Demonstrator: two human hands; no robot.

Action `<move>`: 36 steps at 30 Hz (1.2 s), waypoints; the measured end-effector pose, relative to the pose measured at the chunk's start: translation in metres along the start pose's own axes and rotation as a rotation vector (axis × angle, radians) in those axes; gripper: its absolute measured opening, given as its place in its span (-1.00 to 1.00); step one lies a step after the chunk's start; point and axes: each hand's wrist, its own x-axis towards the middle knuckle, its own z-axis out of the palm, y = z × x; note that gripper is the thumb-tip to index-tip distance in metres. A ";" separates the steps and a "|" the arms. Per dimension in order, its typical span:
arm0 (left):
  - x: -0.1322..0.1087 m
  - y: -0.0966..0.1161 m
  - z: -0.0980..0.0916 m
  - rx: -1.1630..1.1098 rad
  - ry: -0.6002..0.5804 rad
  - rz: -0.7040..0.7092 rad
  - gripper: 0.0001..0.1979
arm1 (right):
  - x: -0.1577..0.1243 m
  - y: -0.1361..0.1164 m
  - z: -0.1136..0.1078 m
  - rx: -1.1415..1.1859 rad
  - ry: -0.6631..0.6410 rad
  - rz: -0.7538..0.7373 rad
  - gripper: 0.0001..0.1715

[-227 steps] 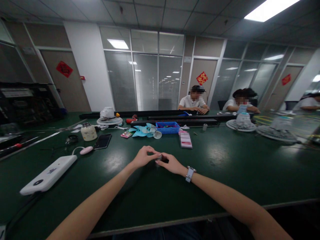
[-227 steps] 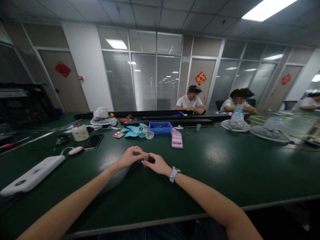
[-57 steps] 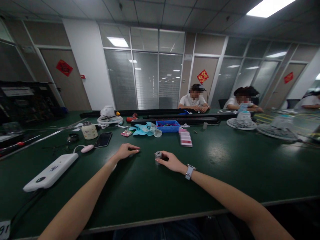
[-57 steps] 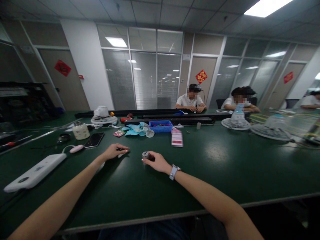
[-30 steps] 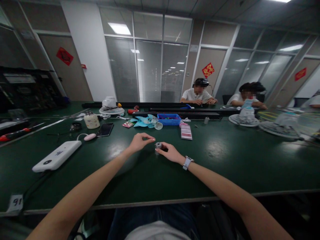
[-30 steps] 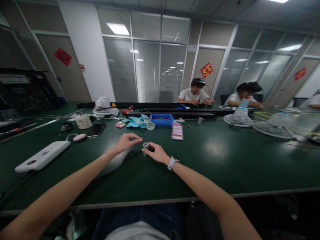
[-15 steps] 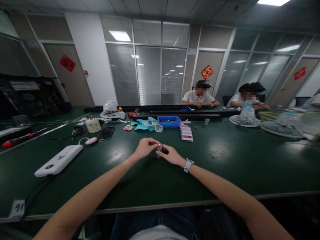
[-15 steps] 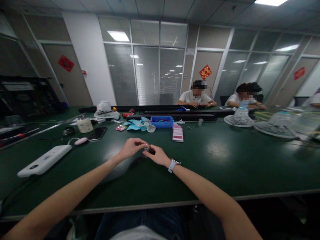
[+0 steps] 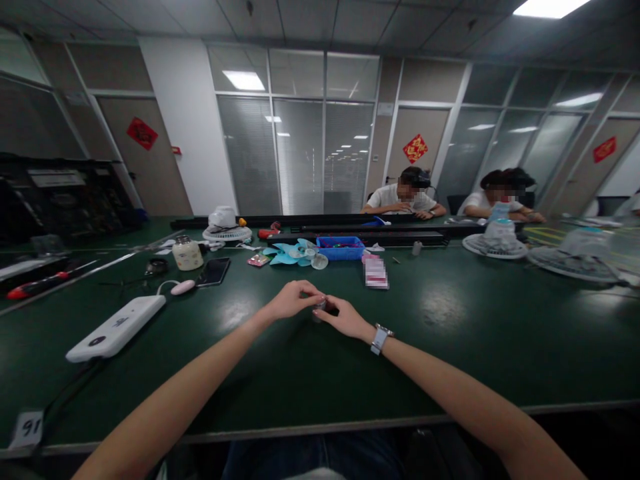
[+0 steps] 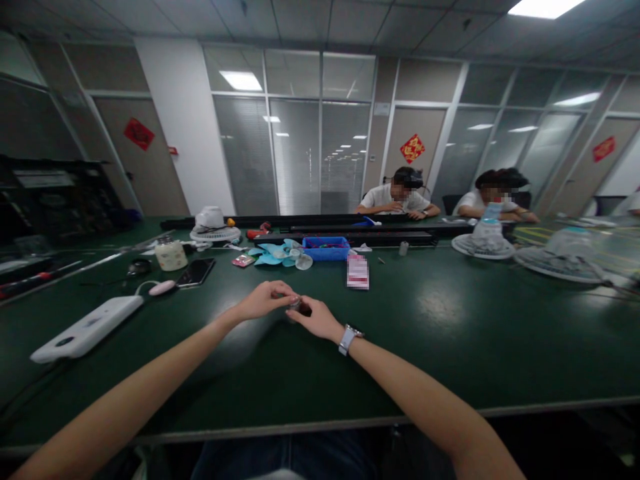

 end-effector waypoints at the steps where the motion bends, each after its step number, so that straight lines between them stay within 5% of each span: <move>1: -0.001 -0.001 0.000 -0.010 -0.002 0.002 -0.77 | 0.000 0.001 0.000 0.003 -0.003 -0.009 -0.58; 14: -0.005 -0.019 0.009 -0.105 -0.025 0.033 -0.76 | 0.002 0.005 0.002 0.009 -0.010 0.000 -0.48; 24: -0.003 -0.021 0.016 -0.086 0.170 -0.067 -0.74 | 0.000 -0.003 0.000 0.012 -0.008 -0.007 -0.69; 36: -0.003 -0.016 0.018 0.138 0.271 -0.050 -0.74 | 0.000 -0.002 0.000 -0.010 0.001 0.013 -0.58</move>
